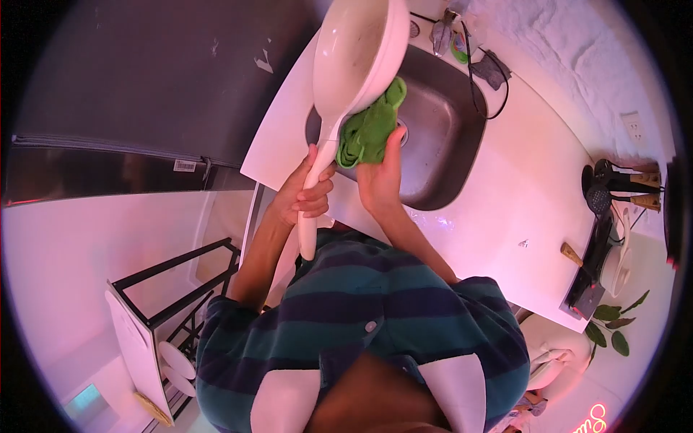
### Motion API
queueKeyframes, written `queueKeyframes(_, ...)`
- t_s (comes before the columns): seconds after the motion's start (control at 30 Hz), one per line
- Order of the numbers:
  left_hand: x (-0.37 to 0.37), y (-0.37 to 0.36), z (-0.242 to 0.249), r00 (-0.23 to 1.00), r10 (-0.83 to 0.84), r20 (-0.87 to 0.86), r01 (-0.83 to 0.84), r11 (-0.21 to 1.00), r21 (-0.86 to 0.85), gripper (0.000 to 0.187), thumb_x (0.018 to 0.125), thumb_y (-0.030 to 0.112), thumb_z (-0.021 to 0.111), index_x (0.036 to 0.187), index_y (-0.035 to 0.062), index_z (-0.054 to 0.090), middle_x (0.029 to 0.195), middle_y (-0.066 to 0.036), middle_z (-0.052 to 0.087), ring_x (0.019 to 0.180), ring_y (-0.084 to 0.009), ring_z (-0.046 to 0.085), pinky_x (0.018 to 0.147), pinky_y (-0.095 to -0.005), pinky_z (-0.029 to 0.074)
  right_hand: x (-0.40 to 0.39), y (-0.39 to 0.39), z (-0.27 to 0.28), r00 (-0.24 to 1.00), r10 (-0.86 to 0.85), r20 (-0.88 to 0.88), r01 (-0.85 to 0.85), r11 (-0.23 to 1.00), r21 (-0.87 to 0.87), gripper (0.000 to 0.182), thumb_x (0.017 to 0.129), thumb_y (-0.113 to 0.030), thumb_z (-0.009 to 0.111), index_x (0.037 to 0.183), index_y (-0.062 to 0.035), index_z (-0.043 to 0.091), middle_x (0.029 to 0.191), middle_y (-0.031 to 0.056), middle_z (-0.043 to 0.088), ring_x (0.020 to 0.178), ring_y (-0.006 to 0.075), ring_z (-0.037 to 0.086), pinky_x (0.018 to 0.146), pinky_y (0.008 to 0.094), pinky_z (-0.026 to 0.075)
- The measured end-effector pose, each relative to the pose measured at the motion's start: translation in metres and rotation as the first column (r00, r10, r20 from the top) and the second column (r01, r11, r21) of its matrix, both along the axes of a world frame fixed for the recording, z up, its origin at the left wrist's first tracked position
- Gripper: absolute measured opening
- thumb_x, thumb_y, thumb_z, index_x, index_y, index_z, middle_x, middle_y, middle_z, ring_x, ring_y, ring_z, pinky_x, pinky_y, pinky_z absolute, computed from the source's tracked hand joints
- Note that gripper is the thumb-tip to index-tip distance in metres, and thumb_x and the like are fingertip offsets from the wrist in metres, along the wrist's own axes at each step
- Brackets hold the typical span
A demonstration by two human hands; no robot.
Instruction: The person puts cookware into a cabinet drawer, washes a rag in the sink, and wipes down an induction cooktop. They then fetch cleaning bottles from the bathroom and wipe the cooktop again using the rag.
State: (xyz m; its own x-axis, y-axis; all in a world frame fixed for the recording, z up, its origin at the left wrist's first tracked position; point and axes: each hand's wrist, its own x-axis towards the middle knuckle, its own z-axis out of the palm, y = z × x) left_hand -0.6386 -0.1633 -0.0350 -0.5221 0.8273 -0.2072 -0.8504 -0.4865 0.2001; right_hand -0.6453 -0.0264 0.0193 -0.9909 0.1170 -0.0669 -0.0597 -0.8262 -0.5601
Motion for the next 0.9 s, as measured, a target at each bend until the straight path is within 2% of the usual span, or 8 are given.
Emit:
queueKeyframes(0.07, 0.005, 0.002, 0.000, 0.998, -0.026, 0.056, 0.023, 0.999, 0.049, 0.050, 0.088, 0.055, 0.023, 0.076, 0.0087, 0.037, 0.038, 0.004, 0.030, 0.025, -0.0060, 0.030, 0.027, -0.0214, 0.029, -0.001, 0.002, 0.005, 0.936, -0.231, -0.265, 0.344, 0.758, 0.554, 0.041, 0.086, -0.033, 0.047, 0.119, -0.0086, 0.049, 0.131, 0.0105, 0.037, 0.124, 0.0247, 0.025, 0.103, 0.0377, 0.017)
queueKeyframes(0.13, 0.016, -0.001, -0.006, 0.984, -0.071, 0.162, 0.047, 0.988, 0.146, 0.050, 0.088, 0.055, 0.023, 0.076, 0.0082, 0.036, 0.039, 0.004, 0.031, 0.026, -0.0060, 0.032, 0.027, -0.0211, 0.030, -0.037, 0.021, -0.019, 0.762, -0.155, -0.629, 0.624, -0.083, 0.777, 0.041, 0.084, -0.036, 0.050, 0.116, -0.0114, 0.054, 0.130, 0.0141, 0.038, 0.125, 0.0250, 0.022, 0.103, 0.0373, 0.016)
queueKeyframes(0.2, 0.027, -0.003, -0.012, 0.975, -0.104, 0.199, 0.042, 0.955, 0.294, 0.050, 0.088, 0.055, 0.022, 0.077, 0.0078, 0.034, 0.039, 0.003, 0.032, 0.026, -0.0063, 0.032, 0.027, -0.0209, 0.030, -0.074, 0.046, -0.008, 0.701, 0.027, -0.713, 0.711, -0.100, 0.696, 0.036, 0.081, -0.033, 0.054, 0.109, -0.0122, 0.059, 0.128, 0.0158, 0.039, 0.122, 0.0240, 0.027, 0.100, 0.0353, 0.022)
queueKeyframes(0.4, 0.054, -0.009, -0.011, 0.959, -0.229, 0.165, 0.131, 0.880, 0.457, 0.050, 0.087, 0.055, 0.022, 0.076, 0.0074, 0.033, 0.039, 0.001, 0.034, 0.026, -0.0067, 0.029, 0.026, -0.0205, 0.028, -0.190, 0.104, -0.024, 0.973, 0.228, -0.037, -0.197, 0.901, 0.386, 0.035, 0.085, -0.023, 0.051, 0.115, -0.0039, 0.052, 0.123, 0.0081, 0.044, 0.111, 0.0161, 0.044, 0.088, 0.0272, 0.041)
queueKeyframes(0.5, 0.050, -0.003, -0.009, 0.975, -0.197, 0.102, 0.140, 0.903, 0.406, 0.050, 0.087, 0.055, 0.023, 0.075, 0.0074, 0.035, 0.039, 0.001, 0.032, 0.025, -0.0064, 0.027, 0.026, -0.0206, 0.027, -0.160, 0.083, -0.059, 0.981, 0.189, 0.035, -0.191, 0.940, 0.282, 0.042, 0.085, -0.036, 0.045, 0.111, -0.0032, 0.053, 0.102, 0.0104, 0.059, 0.088, 0.0205, 0.058, 0.082, 0.0326, 0.046)
queueKeyframes(0.6, 0.033, 0.008, -0.008, 0.996, -0.083, -0.025, 0.084, 0.994, 0.068, 0.050, 0.088, 0.054, 0.025, 0.075, 0.0075, 0.037, 0.039, 0.002, 0.031, 0.025, -0.0062, 0.027, 0.026, -0.0207, 0.026, -0.122, 0.043, -0.134, 0.890, 0.352, -0.290, -0.452, 0.768, -0.454, 0.041, 0.087, -0.033, 0.044, 0.116, -0.0044, 0.048, 0.112, 0.0096, 0.055, 0.099, 0.0226, 0.054, 0.088, 0.0370, 0.044)
queueKeyframes(0.73, 0.015, 0.013, -0.001, 0.977, -0.041, -0.208, -0.046, 0.918, -0.395, 0.050, 0.086, 0.056, 0.027, 0.074, 0.0090, 0.039, 0.039, 0.003, 0.030, 0.024, -0.0055, 0.025, 0.024, -0.0200, 0.024, -0.060, 0.034, -0.080, 0.846, 0.494, 0.203, -0.391, 0.831, -0.395, 0.041, 0.086, -0.036, 0.045, 0.112, -0.0039, 0.050, 0.111, 0.0111, 0.055, 0.098, 0.0226, 0.054, 0.085, 0.0395, 0.046)
queueKeyframes(0.9, 0.017, 0.031, 0.009, 0.963, 0.072, -0.260, -0.229, 0.729, -0.645, 0.034, 0.089, 0.037, 0.044, 0.075, 0.0063, 0.044, 0.042, 0.001, 0.034, 0.029, -0.0064, 0.030, 0.029, -0.0198, 0.025, -0.027, 0.044, -0.073, 0.942, 0.332, 0.053, -0.282, 0.867, -0.411, 0.037, 0.089, -0.028, 0.041, 0.118, -0.0054, 0.044, 0.113, 0.0127, 0.051, 0.102, 0.0244, 0.051, 0.090, 0.0372, 0.041)
